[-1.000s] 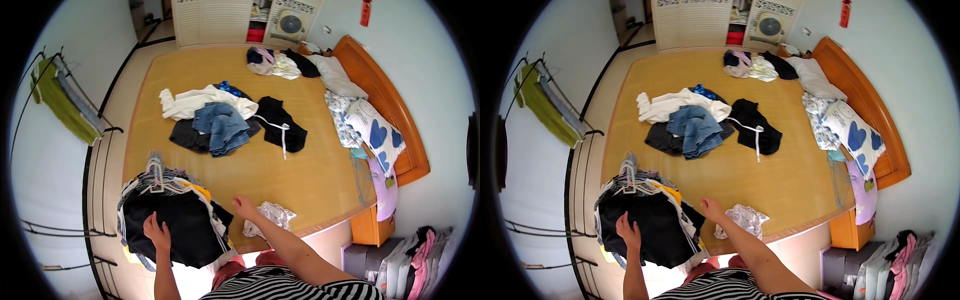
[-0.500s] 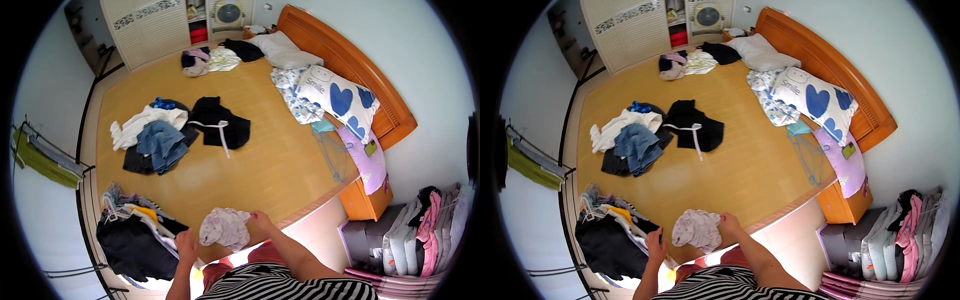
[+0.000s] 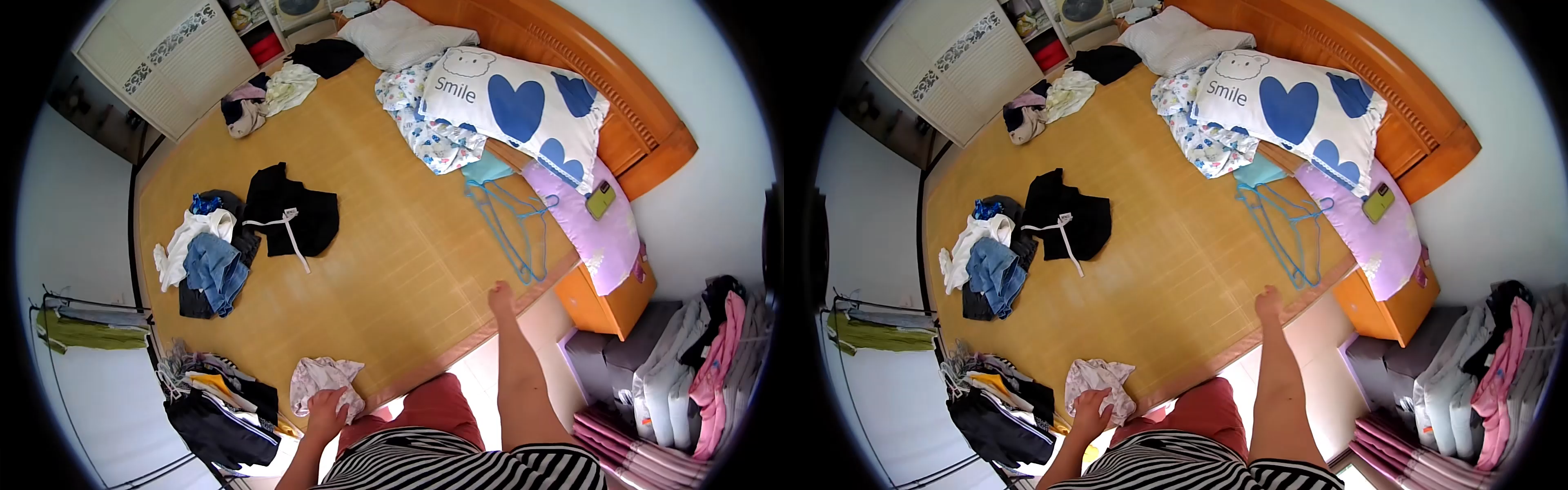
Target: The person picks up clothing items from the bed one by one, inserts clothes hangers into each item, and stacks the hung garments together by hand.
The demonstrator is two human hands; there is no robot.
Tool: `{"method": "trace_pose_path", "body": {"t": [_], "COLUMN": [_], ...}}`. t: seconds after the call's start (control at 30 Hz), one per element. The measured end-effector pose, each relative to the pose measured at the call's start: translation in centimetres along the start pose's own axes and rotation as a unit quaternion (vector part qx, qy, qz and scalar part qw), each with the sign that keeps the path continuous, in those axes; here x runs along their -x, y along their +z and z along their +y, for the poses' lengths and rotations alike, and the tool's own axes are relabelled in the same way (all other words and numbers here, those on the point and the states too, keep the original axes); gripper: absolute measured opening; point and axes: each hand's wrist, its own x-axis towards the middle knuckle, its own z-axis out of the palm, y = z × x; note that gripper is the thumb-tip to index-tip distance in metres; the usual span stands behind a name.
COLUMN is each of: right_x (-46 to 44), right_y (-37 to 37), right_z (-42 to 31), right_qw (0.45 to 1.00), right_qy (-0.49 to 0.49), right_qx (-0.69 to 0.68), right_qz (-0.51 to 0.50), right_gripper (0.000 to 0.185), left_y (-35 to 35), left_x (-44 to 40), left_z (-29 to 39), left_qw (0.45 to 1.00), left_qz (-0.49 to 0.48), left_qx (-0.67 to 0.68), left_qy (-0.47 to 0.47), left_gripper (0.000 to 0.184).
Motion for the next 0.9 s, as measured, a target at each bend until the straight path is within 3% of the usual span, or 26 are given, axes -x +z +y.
{"method": "trace_pose_path", "body": {"t": [0.03, 0.1, 0.17, 0.23, 0.37, 0.43, 0.53, 0.63, 0.67, 0.73, 0.9], "right_x": [-1.1, -3.7, -6.3, -8.7, -11.5, -12.4, -12.4, -11.9, -12.6, -12.0, -12.5], "right_y": [-1.7, -2.4, -2.4, -2.2, -1.9, -2.9, -2.9, -3.7, -2.8, -2.3, -2.4], "right_z": [-0.2, 1.5, 3.1, 5.4, 8.3, 7.1, 5.5, 2.5, 5.9, 5.5, 4.9], "right_qw": [0.999, 0.991, 0.993, 0.98, 0.982, 0.973, 0.956, 0.94, 0.958, 0.953, 0.927], "right_qy": [0.033, -0.029, 0.035, 0.041, 0.056, 0.151, 0.207, 0.238, 0.194, 0.212, 0.208], "right_qx": [0.027, 0.131, 0.11, 0.195, 0.142, 0.157, 0.183, 0.223, 0.19, 0.191, 0.263], "right_qz": [-0.01, 0.02, 0.038, 0.026, 0.115, 0.08, 0.101, 0.096, 0.093, 0.104, 0.169], "right_gripper": [0.038, 0.045, 0.05, 0.057, 0.067, 0.07, 0.072, 0.072, 0.071, 0.072, 0.082], "left_y": [0.0, -0.2, 0.0, 0.8, 2.6, 3.7, 4.8, 5.5, 5.6, 5.4, 2.3], "left_x": [-0.1, -0.3, -0.7, -1.3, -3.6, -5.5, -9.8, -15.7, -18.1, -23.2, -34.4], "left_z": [-0.3, -0.9, -1.3, -2.1, -3.4, -4.2, -5.5, -7.8, -8.8, -10.9, -13.4], "left_qw": [1.0, 0.999, 0.997, 0.994, 0.989, 0.99, 0.989, 0.992, 0.993, 0.981, 0.967], "left_qz": [0.0, -0.026, -0.037, -0.049, -0.096, -0.09, -0.096, -0.05, -0.021, 0.027, 0.236], "left_qx": [-0.003, -0.01, -0.003, 0.007, 0.02, 0.023, 0.029, 0.059, 0.069, 0.143, 0.038], "left_qy": [-0.008, -0.03, -0.066, -0.098, -0.112, -0.11, -0.11, -0.105, -0.098, -0.131, -0.084], "left_gripper": [0.044, 0.042, 0.041, 0.04, 0.04, 0.038, 0.038, 0.035, 0.034, 0.036, 0.05]}}
